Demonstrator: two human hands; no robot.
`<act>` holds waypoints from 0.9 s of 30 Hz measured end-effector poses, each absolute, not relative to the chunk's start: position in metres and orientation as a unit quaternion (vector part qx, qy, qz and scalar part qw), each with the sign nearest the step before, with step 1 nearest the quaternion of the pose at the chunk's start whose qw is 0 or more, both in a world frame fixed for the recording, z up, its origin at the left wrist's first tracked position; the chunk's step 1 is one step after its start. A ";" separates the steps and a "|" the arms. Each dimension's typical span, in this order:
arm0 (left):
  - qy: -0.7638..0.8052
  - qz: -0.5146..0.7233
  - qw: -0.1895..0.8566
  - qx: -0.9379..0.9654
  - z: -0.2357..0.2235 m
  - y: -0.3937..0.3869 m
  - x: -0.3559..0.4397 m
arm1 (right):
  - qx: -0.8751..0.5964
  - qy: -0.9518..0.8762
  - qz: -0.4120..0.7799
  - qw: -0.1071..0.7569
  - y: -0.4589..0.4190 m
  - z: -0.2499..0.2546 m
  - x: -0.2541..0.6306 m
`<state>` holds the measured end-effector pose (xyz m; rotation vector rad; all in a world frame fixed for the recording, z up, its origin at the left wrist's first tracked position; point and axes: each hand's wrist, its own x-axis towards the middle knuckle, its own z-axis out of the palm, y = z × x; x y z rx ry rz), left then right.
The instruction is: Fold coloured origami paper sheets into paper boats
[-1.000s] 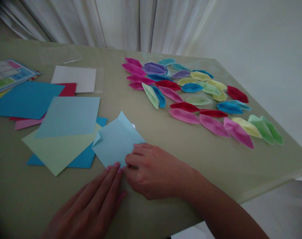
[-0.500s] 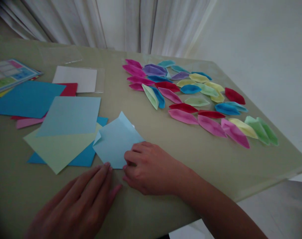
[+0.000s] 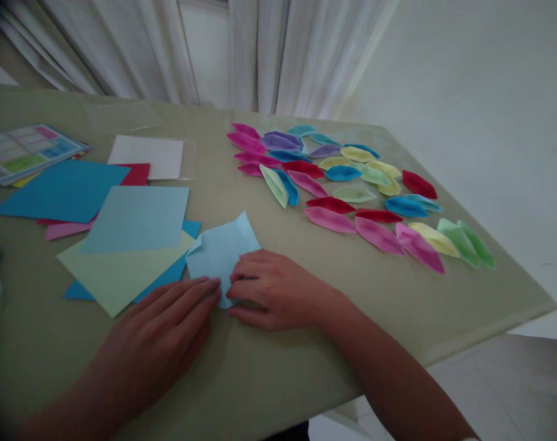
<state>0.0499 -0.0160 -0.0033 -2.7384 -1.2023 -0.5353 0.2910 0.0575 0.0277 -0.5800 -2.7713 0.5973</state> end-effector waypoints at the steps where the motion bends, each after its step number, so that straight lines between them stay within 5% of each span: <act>1: -0.396 -0.174 0.035 -0.901 -0.004 -0.011 0.046 | -0.204 -0.947 0.204 0.142 0.061 0.028 0.294; 27: -0.340 -0.111 -0.073 -0.931 -0.009 0.005 0.031 | -0.288 -0.887 0.334 0.138 0.085 0.015 0.302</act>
